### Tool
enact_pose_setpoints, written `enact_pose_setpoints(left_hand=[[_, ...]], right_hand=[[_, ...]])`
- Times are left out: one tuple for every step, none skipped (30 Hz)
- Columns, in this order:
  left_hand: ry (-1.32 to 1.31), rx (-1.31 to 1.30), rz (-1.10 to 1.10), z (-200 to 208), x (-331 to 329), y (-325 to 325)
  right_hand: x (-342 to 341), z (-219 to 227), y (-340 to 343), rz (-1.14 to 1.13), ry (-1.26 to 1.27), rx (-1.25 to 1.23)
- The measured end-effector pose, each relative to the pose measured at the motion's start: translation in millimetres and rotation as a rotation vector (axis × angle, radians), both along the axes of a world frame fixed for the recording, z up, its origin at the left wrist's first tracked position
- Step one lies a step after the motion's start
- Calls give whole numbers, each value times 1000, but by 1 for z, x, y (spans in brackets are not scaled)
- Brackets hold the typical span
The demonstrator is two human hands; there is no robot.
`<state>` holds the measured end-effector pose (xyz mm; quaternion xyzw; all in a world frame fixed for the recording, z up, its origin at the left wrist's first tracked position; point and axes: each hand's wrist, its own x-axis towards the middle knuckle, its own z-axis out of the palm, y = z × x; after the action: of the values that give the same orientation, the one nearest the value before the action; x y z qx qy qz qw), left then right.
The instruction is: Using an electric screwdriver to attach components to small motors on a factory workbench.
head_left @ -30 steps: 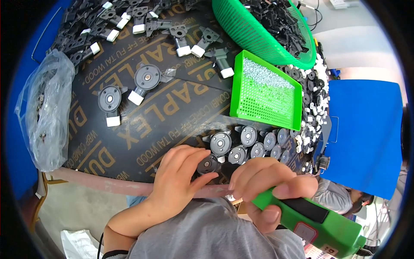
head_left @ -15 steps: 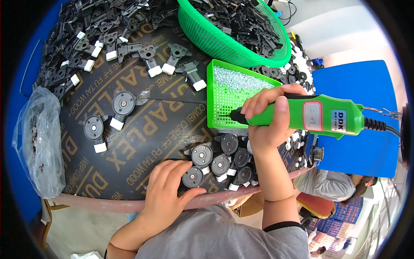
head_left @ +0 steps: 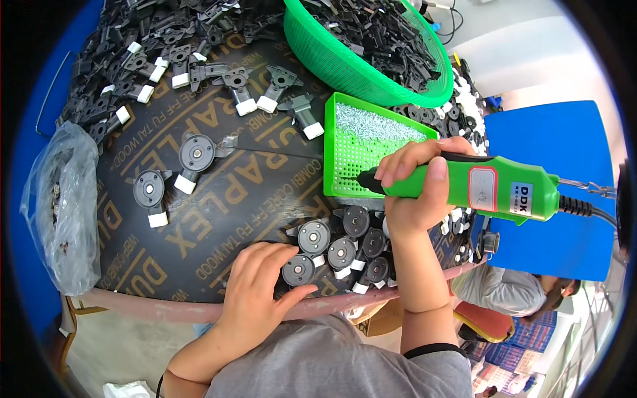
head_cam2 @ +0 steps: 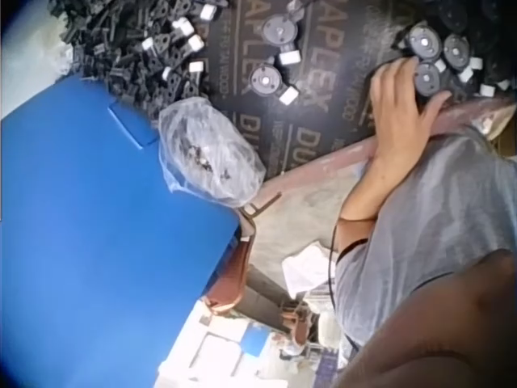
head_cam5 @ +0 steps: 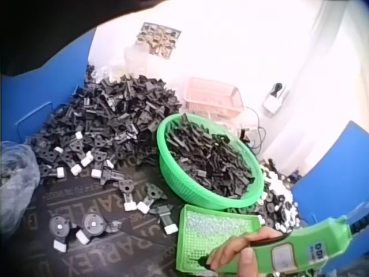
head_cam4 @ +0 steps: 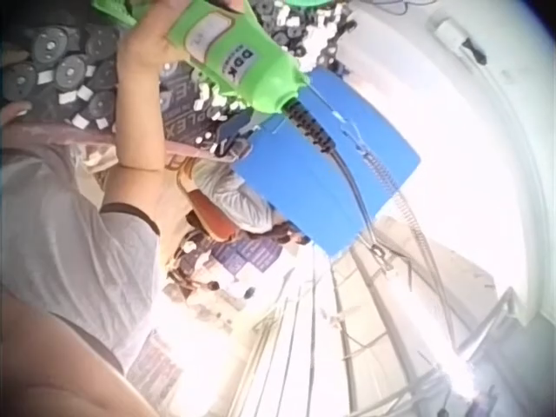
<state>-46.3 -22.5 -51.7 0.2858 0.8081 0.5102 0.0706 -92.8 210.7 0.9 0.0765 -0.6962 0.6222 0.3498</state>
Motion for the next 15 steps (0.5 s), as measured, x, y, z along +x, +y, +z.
enact_pose_setpoints(left_hand=[[-9, 5, -5, 0, 1, 0], [-17, 11, -10, 0, 2, -1], [-11, 13, -2, 0, 2, -1], [-21, 15, -18, -1, 2, -2], [-30, 17, -34, -2, 2, -3], [-31, 19, -31, -3, 1, -3], [-28, 28, -37, -3, 1, -3], [-26, 38, -45, -3, 0, -4], [-25, 39, -40, -3, 1, -5], [-29, 47, -41, -2, 1, -5], [-33, 54, -39, -2, 1, -5], [-33, 55, -32, -2, 1, -6], [-39, 62, -40, -3, 1, -7], [-46, 69, -51, -3, 1, -8], [-48, 67, -46, -2, 1, -9]], right_hand=[[1, 0, 0, 9, 4, 1], [2, 0, -1, 0, 10, 0], [2, 0, 0, -8, 16, 0], [1, -2, 0, 2, 21, 7], [1, -2, 0, 6, 19, 8], [1, -2, 0, -4, 13, 4], [1, -1, -1, -11, 11, 1], [3, 1, -2, -6, 13, 2], [6, 5, -3, 2, 51, -8], [10, 10, -3, 10, 89, -17], [15, 20, -6, 35, 89, 4], [21, 29, -10, 41, 94, -38], [29, 37, -17, 47, 99, -82], [38, 45, -26, 73, 69, -88], [49, 54, -36, 100, 38, -95]])
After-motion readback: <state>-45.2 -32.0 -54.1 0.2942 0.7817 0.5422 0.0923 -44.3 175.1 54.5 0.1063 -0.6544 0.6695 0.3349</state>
